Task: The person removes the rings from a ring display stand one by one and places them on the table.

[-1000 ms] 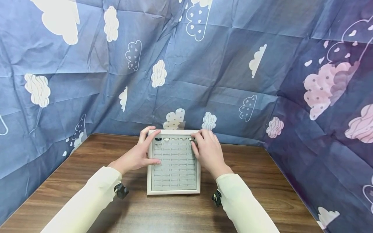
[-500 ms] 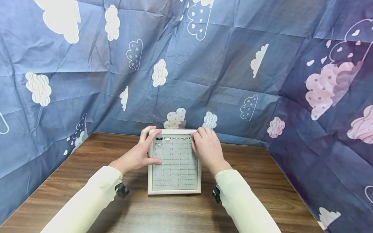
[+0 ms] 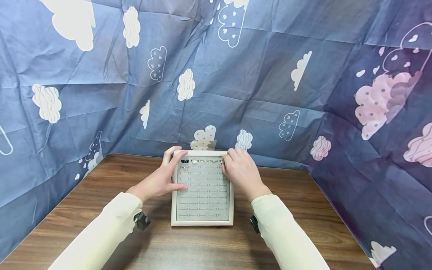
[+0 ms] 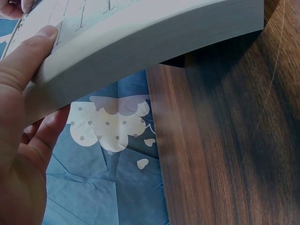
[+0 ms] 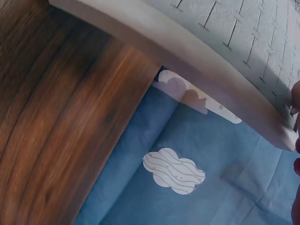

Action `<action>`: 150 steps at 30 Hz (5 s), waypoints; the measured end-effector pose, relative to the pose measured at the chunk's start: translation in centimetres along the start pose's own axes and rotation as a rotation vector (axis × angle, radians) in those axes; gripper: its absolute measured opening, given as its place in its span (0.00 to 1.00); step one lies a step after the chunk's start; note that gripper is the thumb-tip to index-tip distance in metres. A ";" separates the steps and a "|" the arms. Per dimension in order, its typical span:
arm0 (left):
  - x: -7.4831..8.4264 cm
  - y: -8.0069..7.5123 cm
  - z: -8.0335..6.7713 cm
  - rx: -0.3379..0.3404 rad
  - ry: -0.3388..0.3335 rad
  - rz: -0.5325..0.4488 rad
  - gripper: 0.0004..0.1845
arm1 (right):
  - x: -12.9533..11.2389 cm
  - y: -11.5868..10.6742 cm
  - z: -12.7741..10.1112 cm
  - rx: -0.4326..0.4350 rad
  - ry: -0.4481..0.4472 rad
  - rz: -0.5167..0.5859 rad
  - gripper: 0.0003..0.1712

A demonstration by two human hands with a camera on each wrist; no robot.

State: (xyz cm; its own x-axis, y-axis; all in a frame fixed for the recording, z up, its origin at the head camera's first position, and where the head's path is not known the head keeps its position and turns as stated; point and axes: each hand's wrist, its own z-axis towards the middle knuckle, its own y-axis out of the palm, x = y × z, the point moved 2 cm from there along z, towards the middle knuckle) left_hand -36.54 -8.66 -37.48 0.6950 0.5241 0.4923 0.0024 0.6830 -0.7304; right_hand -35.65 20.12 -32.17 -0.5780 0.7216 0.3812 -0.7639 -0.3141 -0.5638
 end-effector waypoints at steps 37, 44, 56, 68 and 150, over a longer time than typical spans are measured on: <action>-0.1 -0.1 0.1 -0.007 0.004 0.019 0.60 | 0.3 -1.3 -0.5 0.107 -0.018 0.094 0.02; -0.3 -0.1 0.2 0.012 0.021 0.031 0.60 | 0.4 -2.1 -0.4 0.097 -0.003 0.090 0.02; -0.1 -0.1 -0.1 0.005 0.012 0.027 0.60 | 1.3 -3.3 -1.6 0.095 -0.019 0.055 0.04; -0.3 0.0 -0.1 0.000 0.021 0.025 0.60 | 2.8 -4.3 -3.8 0.016 0.017 -0.005 0.08; 0.0 -0.2 0.0 -0.016 0.003 -0.003 0.58 | 2.2 3.6 -16.2 -0.507 0.118 -0.074 0.14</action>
State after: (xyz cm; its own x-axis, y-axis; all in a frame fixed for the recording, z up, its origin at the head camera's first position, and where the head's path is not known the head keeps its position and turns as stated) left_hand -36.53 -8.76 -37.34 0.6974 0.5199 0.4932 0.0165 0.6764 -0.7364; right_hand -35.07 30.59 -45.25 -0.4688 0.8046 0.3646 -0.5494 0.0577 -0.8336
